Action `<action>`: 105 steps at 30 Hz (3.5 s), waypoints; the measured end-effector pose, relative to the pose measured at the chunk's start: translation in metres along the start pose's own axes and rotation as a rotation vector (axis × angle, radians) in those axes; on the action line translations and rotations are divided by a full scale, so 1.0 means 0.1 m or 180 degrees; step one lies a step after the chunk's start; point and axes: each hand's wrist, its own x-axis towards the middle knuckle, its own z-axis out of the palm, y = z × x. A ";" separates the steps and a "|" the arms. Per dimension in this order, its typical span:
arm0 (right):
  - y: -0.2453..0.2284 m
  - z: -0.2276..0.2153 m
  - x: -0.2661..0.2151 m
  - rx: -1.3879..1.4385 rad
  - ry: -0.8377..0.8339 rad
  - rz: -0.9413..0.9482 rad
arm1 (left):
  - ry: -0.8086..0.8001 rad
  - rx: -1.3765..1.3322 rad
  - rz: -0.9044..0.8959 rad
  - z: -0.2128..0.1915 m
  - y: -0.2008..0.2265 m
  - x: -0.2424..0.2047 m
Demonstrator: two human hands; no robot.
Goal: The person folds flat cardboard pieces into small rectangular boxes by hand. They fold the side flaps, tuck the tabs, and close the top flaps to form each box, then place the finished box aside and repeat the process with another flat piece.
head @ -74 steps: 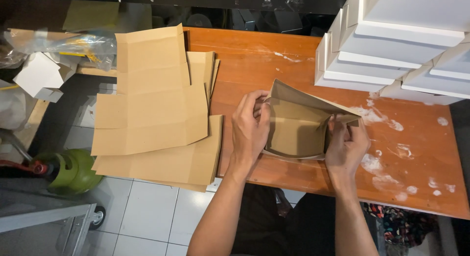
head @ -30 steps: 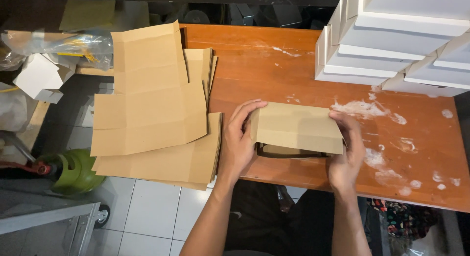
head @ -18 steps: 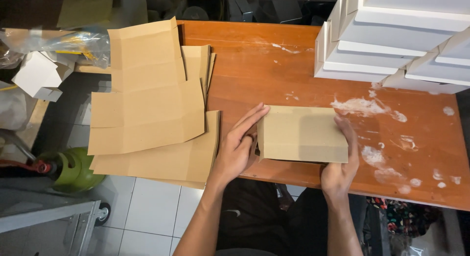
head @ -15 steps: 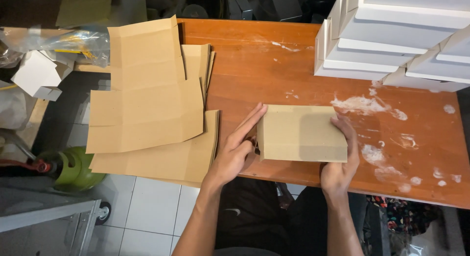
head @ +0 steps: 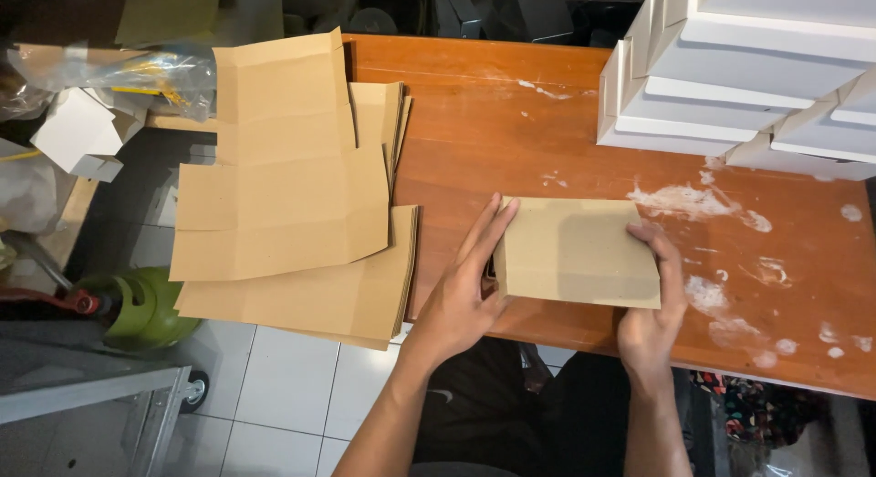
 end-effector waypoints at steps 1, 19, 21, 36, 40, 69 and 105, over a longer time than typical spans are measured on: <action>0.03 -0.05 -0.01 0.0004 -0.0014 0.0009 | 0.0010 -0.0004 -0.0013 0.00 -0.01 0.03; 0.00 -0.37 -0.02 0.0047 -0.0869 0.0789 | 0.1061 0.0537 0.0574 0.22 -0.41 0.18; -0.02 -0.35 -0.02 -0.0261 -0.0846 0.0777 | 0.0631 0.0756 0.0439 0.23 -0.39 0.18; 0.11 -0.36 0.07 -0.1167 -0.0410 0.0091 | 0.0263 0.0700 0.0346 0.35 -0.33 0.35; 0.11 -0.34 0.14 -0.1037 -0.0318 0.0003 | 0.0235 0.0748 0.0521 0.36 -0.42 0.40; -0.22 -0.14 0.02 -0.1262 -0.0425 0.0237 | 0.0360 0.0507 0.0368 0.29 -0.18 0.16; -0.23 -0.09 0.88 -0.0314 -0.0105 0.1981 | 0.1420 0.0038 0.0641 0.08 -0.27 0.77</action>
